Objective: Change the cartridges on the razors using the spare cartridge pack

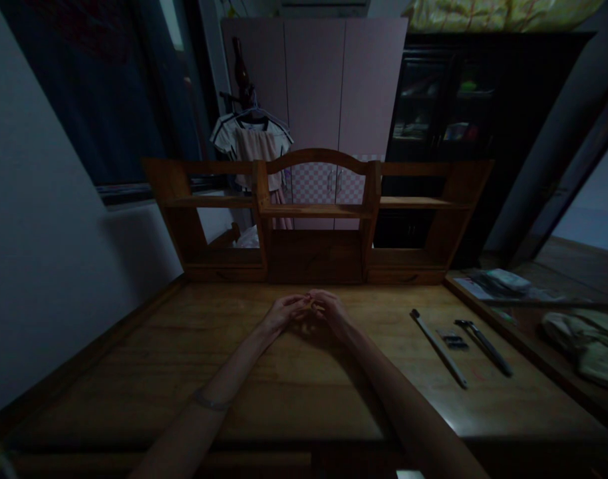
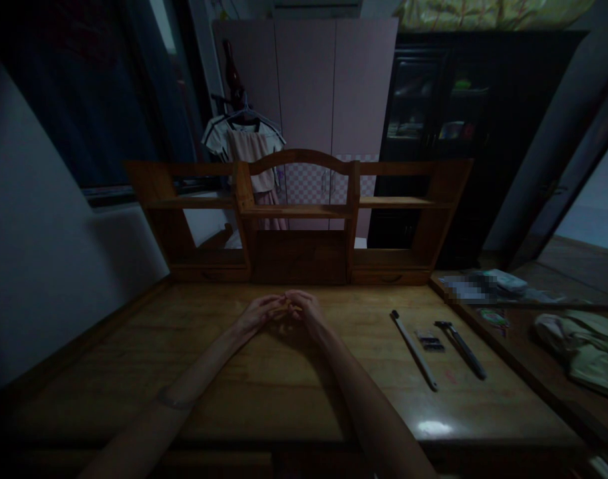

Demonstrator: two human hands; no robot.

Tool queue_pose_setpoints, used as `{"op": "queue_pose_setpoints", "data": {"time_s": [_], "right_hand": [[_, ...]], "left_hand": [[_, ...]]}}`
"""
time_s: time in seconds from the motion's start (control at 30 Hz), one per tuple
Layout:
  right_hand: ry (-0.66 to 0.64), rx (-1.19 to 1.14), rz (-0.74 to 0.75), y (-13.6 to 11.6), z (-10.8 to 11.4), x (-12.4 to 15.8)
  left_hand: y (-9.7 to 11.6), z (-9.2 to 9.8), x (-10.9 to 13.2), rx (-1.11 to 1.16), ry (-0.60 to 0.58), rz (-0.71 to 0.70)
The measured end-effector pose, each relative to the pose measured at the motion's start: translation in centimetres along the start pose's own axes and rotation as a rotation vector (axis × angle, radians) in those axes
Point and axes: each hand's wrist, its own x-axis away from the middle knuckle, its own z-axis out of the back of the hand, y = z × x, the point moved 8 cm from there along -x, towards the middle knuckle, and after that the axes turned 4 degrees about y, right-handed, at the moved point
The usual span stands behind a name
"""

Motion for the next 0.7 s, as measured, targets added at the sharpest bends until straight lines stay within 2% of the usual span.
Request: {"op": "queue_pose_setpoints", "data": {"time_s": [0.17,0.53,0.7], "right_hand": [[0.013,-0.024,-0.023,0.29,0.03,-0.12],[0.037,-0.062,-0.046,0.48,0.30,-0.29],[-0.001,-0.103,-0.034,0.51,0.12,-0.11]], "left_hand": [[-0.02,0.00,0.06,-0.033,0.030,0.009],[0.32,-0.54,0.16,0.079,0.029,0.022],[0.18,-0.28,0.05,0.080,0.023,0.009]]}}
